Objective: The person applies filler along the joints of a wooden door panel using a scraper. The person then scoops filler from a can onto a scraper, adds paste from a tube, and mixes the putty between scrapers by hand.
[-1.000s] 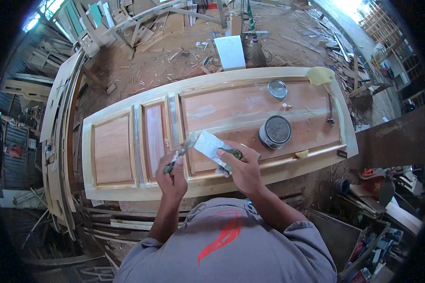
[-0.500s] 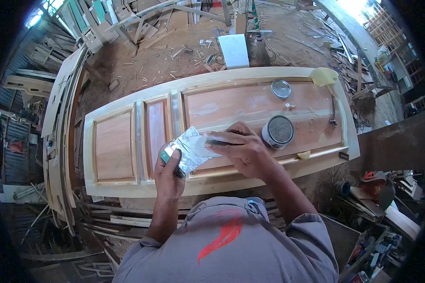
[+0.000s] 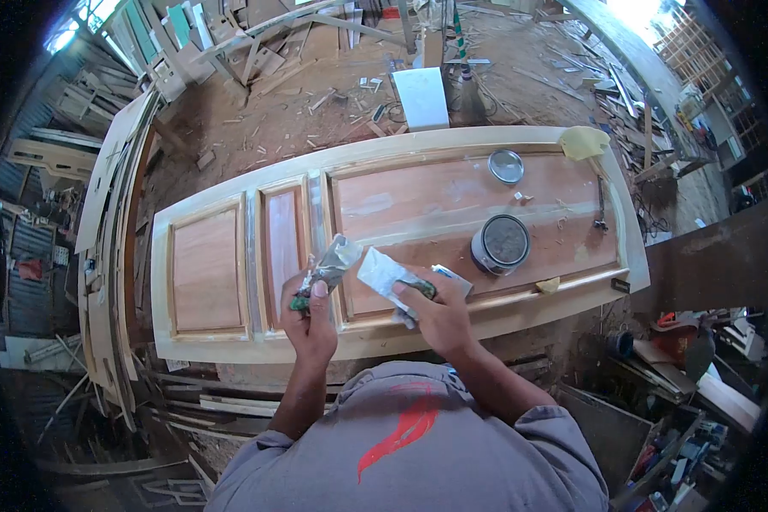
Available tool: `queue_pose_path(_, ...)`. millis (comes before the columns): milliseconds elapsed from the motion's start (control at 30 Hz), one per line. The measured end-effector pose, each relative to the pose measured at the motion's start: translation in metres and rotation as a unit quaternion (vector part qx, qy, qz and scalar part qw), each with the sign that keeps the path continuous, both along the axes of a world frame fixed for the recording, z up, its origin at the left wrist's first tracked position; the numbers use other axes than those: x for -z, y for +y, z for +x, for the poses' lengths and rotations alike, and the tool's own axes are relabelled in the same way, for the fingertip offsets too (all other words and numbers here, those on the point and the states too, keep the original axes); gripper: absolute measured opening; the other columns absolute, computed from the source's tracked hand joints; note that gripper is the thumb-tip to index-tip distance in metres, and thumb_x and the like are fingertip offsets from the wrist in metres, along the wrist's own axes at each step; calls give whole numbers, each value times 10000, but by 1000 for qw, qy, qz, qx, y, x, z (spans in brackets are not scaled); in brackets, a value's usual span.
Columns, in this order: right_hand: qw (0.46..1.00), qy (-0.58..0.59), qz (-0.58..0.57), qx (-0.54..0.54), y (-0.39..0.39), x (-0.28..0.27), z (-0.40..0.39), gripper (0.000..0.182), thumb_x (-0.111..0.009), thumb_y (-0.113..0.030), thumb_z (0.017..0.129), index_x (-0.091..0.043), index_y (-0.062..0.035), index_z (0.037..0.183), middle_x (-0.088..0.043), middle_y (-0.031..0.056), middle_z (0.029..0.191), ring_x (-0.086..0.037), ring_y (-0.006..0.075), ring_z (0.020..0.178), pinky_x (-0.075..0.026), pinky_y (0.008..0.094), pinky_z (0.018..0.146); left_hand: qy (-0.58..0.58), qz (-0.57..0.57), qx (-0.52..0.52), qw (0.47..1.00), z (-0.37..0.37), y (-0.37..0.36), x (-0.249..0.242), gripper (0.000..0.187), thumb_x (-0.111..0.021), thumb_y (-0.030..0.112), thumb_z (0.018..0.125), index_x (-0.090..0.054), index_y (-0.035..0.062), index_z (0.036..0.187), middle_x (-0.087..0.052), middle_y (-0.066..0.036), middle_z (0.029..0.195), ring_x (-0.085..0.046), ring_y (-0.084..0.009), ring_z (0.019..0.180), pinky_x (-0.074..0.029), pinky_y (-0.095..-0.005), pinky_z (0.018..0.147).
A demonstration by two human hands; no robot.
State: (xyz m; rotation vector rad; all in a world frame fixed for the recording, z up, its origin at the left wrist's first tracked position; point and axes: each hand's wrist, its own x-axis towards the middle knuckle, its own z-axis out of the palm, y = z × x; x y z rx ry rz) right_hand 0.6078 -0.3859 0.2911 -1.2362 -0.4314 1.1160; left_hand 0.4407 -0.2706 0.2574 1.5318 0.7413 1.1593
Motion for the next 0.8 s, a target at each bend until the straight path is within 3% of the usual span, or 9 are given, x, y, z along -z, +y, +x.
queue_pose_path(33, 1000, 13, 16, 24, 5, 5, -4, 231, -669, -89, 959, -685, 51, 1142, -680, 36, 827, -609, 81, 631, -444, 233, 518, 15, 52, -6, 999, 4, -1, 2, 222, -592, 73, 1025, -599, -44, 1213, -660, -132, 1139, -627, -167, 1028, -506, -317, 934)
queue_pose_path(133, 998, 45, 32, 34, 11, -3, -5, 302, -672, -111, 967, -681, 34, 1232, -667, -7, 858, -589, 47, 697, -473, 223, 578, 82, 111, 42, 990, 7, -5, 3, 226, -547, -7, 992, -642, -23, 1196, -707, -192, 1167, -679, -276, 1137, -296, -539, 1195)
queue_pose_path(167, 998, 43, 32, 39, 12, -8, -4, 291, -673, -100, 962, -682, 42, 1216, -680, 13, 869, -604, 61, 690, -474, 225, 578, 47, 144, 58, 987, 12, -4, 2, 261, -520, -40, 973, -646, -21, 1201, -713, -224, 1183, -675, -341, 1185, -148, -627, 1227)
queue_pose_path(267, 998, 22, 37, 35, 15, -15, -4, 274, -671, -82, 959, -683, 58, 1194, -711, 56, 915, -640, 86, 701, -485, 227, 599, 66, 234, 43, 969, 16, 3, 5, 271, -516, -26, 985, -639, -19, 1226, -712, -219, 1197, -674, -345, 1184, -160, -613, 1227)
queue_pose_path(367, 996, -83, 39, -11, 13, -16, -1, 292, -655, -72, 965, -682, 45, 1230, -734, 68, 993, -662, 108, 771, -508, 242, 681, 88, 132, 21, 987, 11, -2, 10, 276, -516, 3, 1007, -622, -28, 1259, -707, -202, 1194, -670, -318, 1179, -282, -563, 1204)
queue_pose_path(467, 927, -359, 93, -51, 12, -25, 6, 339, -653, -33, 916, -703, -27, 1251, -746, 85, 1101, -665, 175, 828, -521, 306, 770, 35, -26, 26, 999, 6, -2, 16, 264, -524, 57, 1046, -577, -43, 1285, -696, -145, 1158, -677, -179, 1013, -523, -324, 954)
queue_pose_path(533, 768, -601, 219, -26, 24, -26, 23, 406, -670, -15, 852, -738, -112, 1240, -736, 77, 1196, -640, 212, 856, -512, 350, 801, -68, -168, 74, 981, 6, -1, 4, 292, -535, 71, 1045, -551, -30, 1318, -682, -128, 1176, -669, -170, 1031, -531, -318, 948)
queue_pose_path(733, 683, -704, 178, -80, 14, -7, 58, 456, -679, -35, 748, -768, -137, 1183, -689, 81, 1329, -614, 260, 943, -503, 379, 864, -234, -387, 101, 886, -4, 12, -20, 314, -563, 85, 1034, -543, -15, 1331, -658, -134, 1235, -664, -212, 1128, -558, -361, 973)
queue_pose_path(800, 703, -690, 161, -60, 8, -5, 64, 445, -673, -8, 764, -759, -111, 1188, -710, 94, 1285, -645, 288, 950, -511, 392, 874, -253, -408, 86, 873, -10, 17, -17, 315, -572, 62, 1026, -549, -11, 1332, -649, -143, 1258, -654, -226, 1170, -562, -380, 991)
